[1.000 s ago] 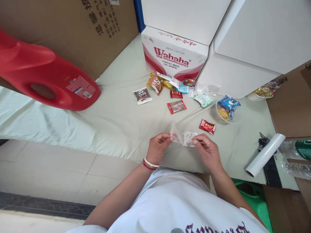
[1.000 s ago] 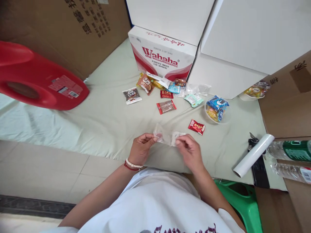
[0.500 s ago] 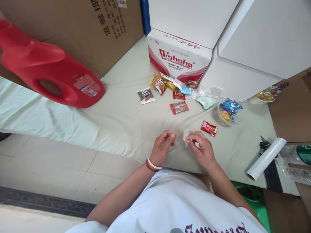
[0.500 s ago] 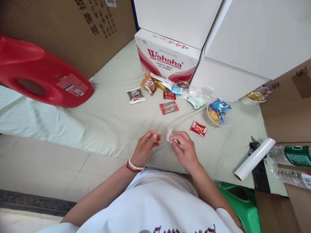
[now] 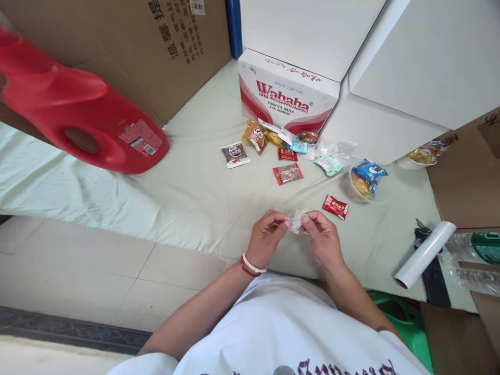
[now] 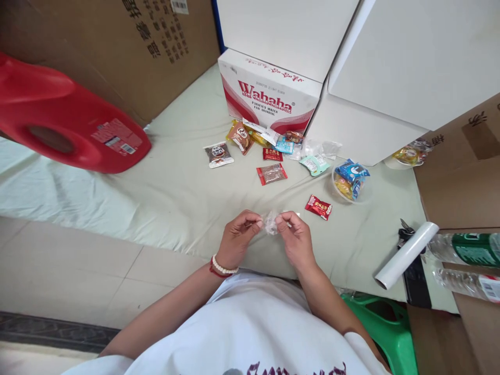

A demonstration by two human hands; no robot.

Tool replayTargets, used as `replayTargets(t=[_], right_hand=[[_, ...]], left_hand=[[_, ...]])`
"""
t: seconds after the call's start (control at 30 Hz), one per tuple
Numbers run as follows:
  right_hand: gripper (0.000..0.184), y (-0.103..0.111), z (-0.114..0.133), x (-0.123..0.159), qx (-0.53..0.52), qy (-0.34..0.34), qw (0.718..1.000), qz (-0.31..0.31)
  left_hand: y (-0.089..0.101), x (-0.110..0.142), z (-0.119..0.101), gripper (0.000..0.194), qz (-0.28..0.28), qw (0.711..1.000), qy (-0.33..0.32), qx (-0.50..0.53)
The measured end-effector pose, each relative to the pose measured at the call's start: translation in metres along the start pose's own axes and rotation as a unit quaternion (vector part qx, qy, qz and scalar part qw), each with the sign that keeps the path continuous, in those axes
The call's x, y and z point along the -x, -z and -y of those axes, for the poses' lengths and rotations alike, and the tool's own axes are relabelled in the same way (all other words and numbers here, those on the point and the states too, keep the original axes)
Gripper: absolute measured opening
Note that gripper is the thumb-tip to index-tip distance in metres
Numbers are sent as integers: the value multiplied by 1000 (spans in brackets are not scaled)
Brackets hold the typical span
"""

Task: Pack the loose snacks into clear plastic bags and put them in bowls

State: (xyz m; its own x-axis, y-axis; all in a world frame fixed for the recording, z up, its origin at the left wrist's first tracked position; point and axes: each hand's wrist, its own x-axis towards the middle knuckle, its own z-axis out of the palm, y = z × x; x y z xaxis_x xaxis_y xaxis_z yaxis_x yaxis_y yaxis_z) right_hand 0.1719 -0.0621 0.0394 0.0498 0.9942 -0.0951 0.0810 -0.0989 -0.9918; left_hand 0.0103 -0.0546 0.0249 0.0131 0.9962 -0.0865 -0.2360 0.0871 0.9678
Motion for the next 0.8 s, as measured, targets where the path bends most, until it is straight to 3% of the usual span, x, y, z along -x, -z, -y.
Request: replayTargets(t=[0.1,0.17,0.27,0.33,0.47,0.6,0.7,0.8], right_hand=[[26,4,-5,2,-13,39,997,-72],[23,9,-9,9,11,74,992,-98],[16,17,-18,24,58,101,990,-81],[15,21,-26,35,83,84,993,-27],[33,26,-39,43,44,-70,993,84],[65,20,-33,27,-82,-193,976,56],[55,6,-21,9,-76,-179,978,81],[38,-8,-15,-4,-38,-102,993,38]], left_hand=[[9,-3,-3,23,-57,989,58,120],[16,-4,-5,27,-62,974,95,199],[23,-4,-5,30,-60,948,153,271],[25,-5,0,31,-66,937,184,290],[19,-4,11,28,-62,935,209,279],[8,3,15,20,-31,950,192,246],[3,9,15,18,-3,955,187,230],[2,11,17,33,-13,979,155,132]])
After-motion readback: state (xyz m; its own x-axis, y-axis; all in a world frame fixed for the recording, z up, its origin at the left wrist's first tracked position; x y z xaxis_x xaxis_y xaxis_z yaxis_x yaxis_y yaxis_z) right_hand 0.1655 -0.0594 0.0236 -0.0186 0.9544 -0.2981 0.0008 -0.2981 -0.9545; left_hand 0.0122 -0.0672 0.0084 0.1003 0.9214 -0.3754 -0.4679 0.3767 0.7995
